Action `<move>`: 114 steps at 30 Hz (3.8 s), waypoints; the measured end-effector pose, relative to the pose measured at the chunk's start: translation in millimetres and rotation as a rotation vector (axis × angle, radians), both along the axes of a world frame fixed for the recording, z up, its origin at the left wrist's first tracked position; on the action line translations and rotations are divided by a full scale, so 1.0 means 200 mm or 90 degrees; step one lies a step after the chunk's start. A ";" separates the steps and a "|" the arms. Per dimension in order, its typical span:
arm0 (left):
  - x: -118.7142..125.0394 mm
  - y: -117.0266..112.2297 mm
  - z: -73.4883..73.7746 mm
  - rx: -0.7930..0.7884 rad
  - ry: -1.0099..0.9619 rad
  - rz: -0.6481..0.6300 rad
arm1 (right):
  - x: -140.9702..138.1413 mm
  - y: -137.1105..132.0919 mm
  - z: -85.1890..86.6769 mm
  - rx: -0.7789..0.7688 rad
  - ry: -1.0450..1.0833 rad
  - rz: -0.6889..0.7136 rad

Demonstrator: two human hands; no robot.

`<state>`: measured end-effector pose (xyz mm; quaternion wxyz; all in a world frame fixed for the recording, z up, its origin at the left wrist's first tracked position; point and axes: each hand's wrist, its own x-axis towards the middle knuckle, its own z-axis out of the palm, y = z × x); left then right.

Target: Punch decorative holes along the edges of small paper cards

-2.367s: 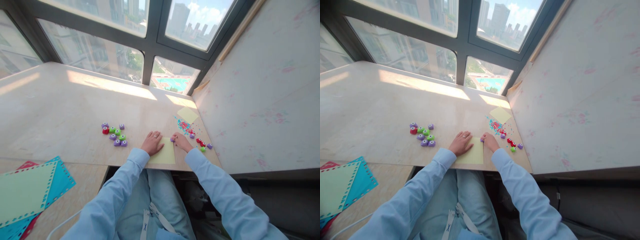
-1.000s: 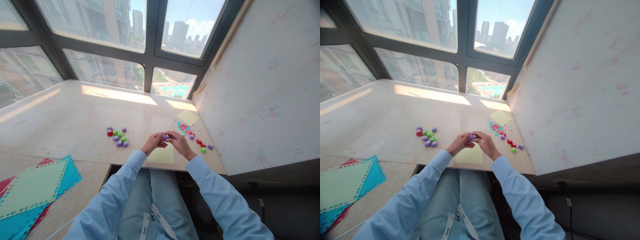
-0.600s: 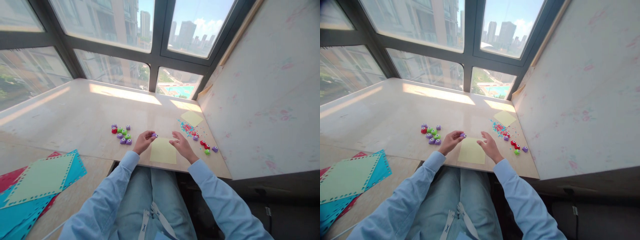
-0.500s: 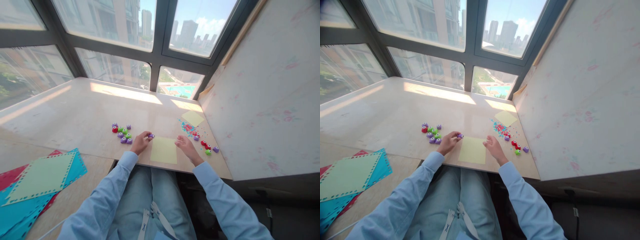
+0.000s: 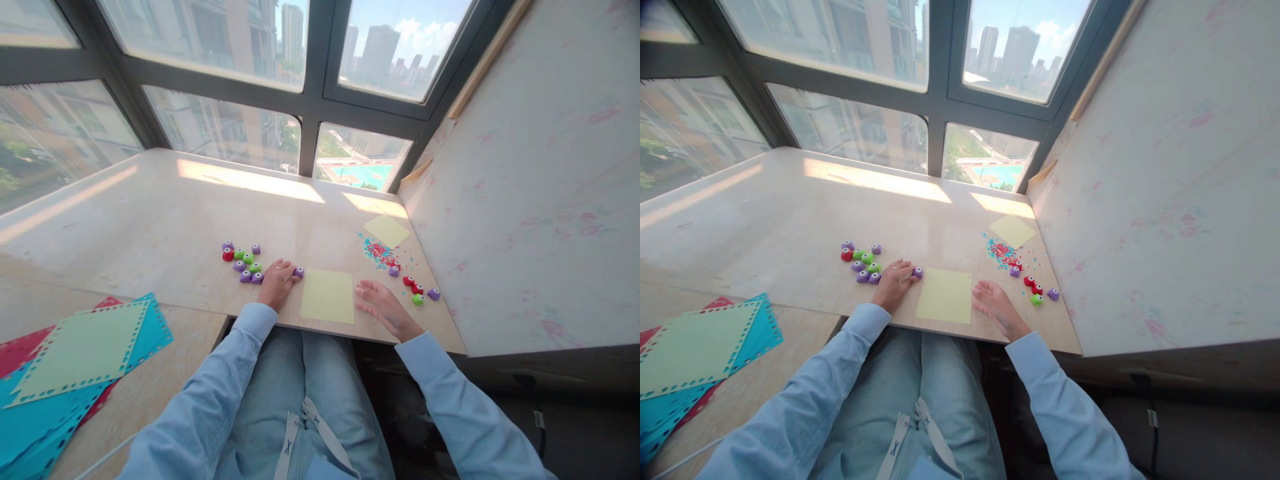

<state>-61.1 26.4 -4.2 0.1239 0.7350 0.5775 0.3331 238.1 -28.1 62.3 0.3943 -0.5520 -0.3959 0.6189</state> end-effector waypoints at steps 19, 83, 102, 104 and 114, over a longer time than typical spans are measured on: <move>0.17 -0.25 0.01 0.006 0.109 0.102 | -0.10 0.04 -0.06 -0.026 0.162 -0.023; 0.07 -0.02 0.04 0.039 -0.078 -0.013 | -0.01 0.24 -0.16 0.093 -0.169 0.060; 0.07 -0.02 0.02 0.040 -0.080 -0.017 | -0.01 0.23 -0.15 0.100 -0.190 0.064; 0.07 -0.01 0.02 0.039 -0.078 -0.020 | -0.02 0.23 -0.14 0.098 -0.184 0.065; 0.07 -0.03 0.03 0.043 -0.009 -0.020 | -0.04 0.24 -0.11 0.121 -0.316 0.145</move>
